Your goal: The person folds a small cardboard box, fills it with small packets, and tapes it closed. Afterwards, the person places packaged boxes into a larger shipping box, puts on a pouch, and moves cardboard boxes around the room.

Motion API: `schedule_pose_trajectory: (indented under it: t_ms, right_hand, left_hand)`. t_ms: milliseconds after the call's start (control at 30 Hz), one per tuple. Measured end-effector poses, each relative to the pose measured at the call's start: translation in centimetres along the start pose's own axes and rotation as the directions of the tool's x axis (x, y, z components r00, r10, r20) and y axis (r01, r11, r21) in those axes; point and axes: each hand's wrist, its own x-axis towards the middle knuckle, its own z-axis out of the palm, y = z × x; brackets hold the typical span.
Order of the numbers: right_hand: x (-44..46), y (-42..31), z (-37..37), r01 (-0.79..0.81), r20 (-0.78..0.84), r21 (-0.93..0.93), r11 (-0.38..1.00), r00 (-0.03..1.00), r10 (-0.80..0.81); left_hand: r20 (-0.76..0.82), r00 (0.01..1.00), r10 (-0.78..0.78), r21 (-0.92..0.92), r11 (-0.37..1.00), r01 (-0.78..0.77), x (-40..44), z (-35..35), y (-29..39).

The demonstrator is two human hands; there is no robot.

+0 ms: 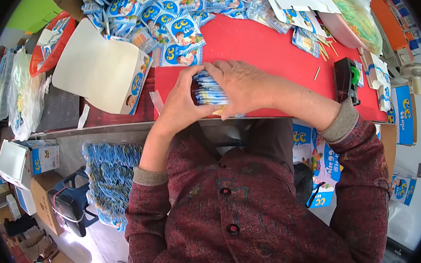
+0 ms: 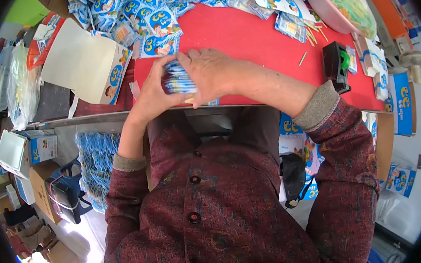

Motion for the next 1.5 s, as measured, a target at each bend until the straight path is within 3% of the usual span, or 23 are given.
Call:
schedule_pose_trajectory:
  t_ms: [67,200,267,433,500,633,667,733,800,833,900,933,967,1000,1100,1167,1233,1267,1300,1333,1367,1433,1500]
  right_hand:
    - [0.2,0.2,0.2,-0.014,-0.027,0.025,1.0,1.0,0.014]
    - [0.3,-0.4,0.2,-0.059,0.014,0.107,0.993,0.998,0.058]
    - [0.0,-1.5,1.4,-0.125,-0.118,-0.044,0.991,0.986,0.119]
    - [0.0,-1.8,1.6,-0.099,-0.206,-0.016,0.995,0.974,0.094]
    - [-0.2,-2.0,1.5,-0.146,-0.189,-0.012,0.989,0.972,0.141]
    - [-1.1,-2.5,1.6,-0.094,-0.259,-0.032,0.995,0.962,0.083]
    - [-1.3,-2.7,0.9,-0.136,-0.176,0.004,0.991,0.975,0.134]
    - [-1.3,-2.4,0.4,-0.126,-0.181,0.072,0.989,0.974,0.137]
    - [-1.4,-1.5,-0.3,-0.12,-0.187,0.133,0.984,0.972,0.144]
    - [-1.4,-0.6,-0.7,-0.158,-0.181,0.288,0.944,0.96,0.215]
    - [-1.3,0.6,-1.4,-0.187,-0.168,0.427,0.885,0.945,0.281]
    - [-1.1,1.1,-1.9,-0.13,-0.118,0.723,0.679,0.945,0.306]
    - [-0.8,1.2,-2.4,-0.064,-0.061,0.923,0.38,0.949,0.308]
    - [-0.5,0.7,-3.3,-0.024,-0.057,0.965,0.262,0.953,0.298]
    - [2.2,-1.8,-5.8,0.034,-0.051,0.992,0.119,0.989,0.141]
    - [5.2,-4.4,-6.5,0.181,-0.188,0.975,0.125,0.981,0.046]
    - [8.6,-7.0,-7.0,0.276,-0.29,0.912,0.302,0.957,0.0]
    - [10.4,-7.8,-7.0,0.278,-0.29,0.912,0.302,0.957,-0.004]
    - [12.3,-8.3,-6.6,0.289,-0.365,0.743,0.604,0.931,0.003]
    - [13.7,-8.9,-6.0,0.253,-0.437,0.487,0.836,0.899,-0.017]
    - [14.6,-9.3,-5.3,0.256,-0.434,0.484,0.837,0.901,-0.024]
    - [15.5,-10.5,-4.0,-0.019,-0.408,0.152,0.988,0.91,0.08]
    - [16.1,-11.2,-2.5,-0.043,-0.415,0.045,0.998,0.908,0.058]
  left_hand:
    - [0.077,0.997,-0.006,-0.193,0.981,0.021,-0.1,-0.3,-1.2]
    - [0.049,0.999,0.012,-0.028,1.0,-0.011,-0.8,-0.5,-0.1]
    - [0.037,0.999,0.026,-0.042,0.999,-0.024,-1.0,0.0,-0.2]
    - [0.046,0.997,-0.055,-0.029,0.998,0.056,-1.5,-0.8,1.4]
    - [-0.017,0.995,0.101,0.041,0.994,-0.1,-1.7,-0.6,0.8]
    - [-0.279,0.948,0.153,0.022,0.988,-0.153,-3.8,-4.5,4.2]
    - [-0.456,0.88,0.135,-0.026,0.986,-0.165,-4.6,-5.8,4.5]
    - [-0.705,0.626,0.334,0.331,0.935,-0.127,-4.9,-9.2,3.3]
    - [-0.877,0.417,0.241,0.123,0.949,-0.29,-3.7,-11.5,3.2]
    - [-0.88,0.405,0.247,0.128,0.946,-0.298,-3.3,-12.6,2.3]
    - [-0.918,0.385,-0.098,-0.077,0.995,0.069,-3.2,-14.3,-1.4]
    - [-0.923,0.373,-0.094,-0.077,0.995,0.06,-3.3,-15.0,-3.2]
    - [-0.795,0.549,-0.259,-0.33,0.944,-0.033,-3.5,-15.6,-5.0]
    - [-0.602,0.715,-0.356,-0.567,0.82,-0.07,-3.6,-15.9,-6.2]
    - [-0.543,0.712,-0.446,-0.574,0.816,0.073,-4.1,-14.7,-7.0]
    - [-0.601,0.695,-0.394,-0.436,0.891,0.127,-4.3,-13.8,-5.1]
    - [-0.653,0.681,-0.33,-0.288,0.941,0.179,-4.5,-13.3,-3.4]
    - [-0.666,0.682,-0.301,-0.163,0.952,0.26,-4.6,-13.2,-2.9]
    - [-0.677,0.685,-0.271,-0.036,0.941,0.337,-4.7,-13.3,-2.5]
    - [-0.682,0.679,-0.272,-0.037,0.94,0.339,-4.9,-13.4,-2.4]
    - [-0.712,0.659,-0.242,-0.018,0.945,0.327,-5.0,-13.4,-2.4]
    - [-0.745,0.631,-0.216,-0.006,0.948,0.318,-5.2,-13.4,-2.2]
    - [-0.706,0.664,-0.246,0.031,0.926,0.375,-5.1,-13.0,-1.8]
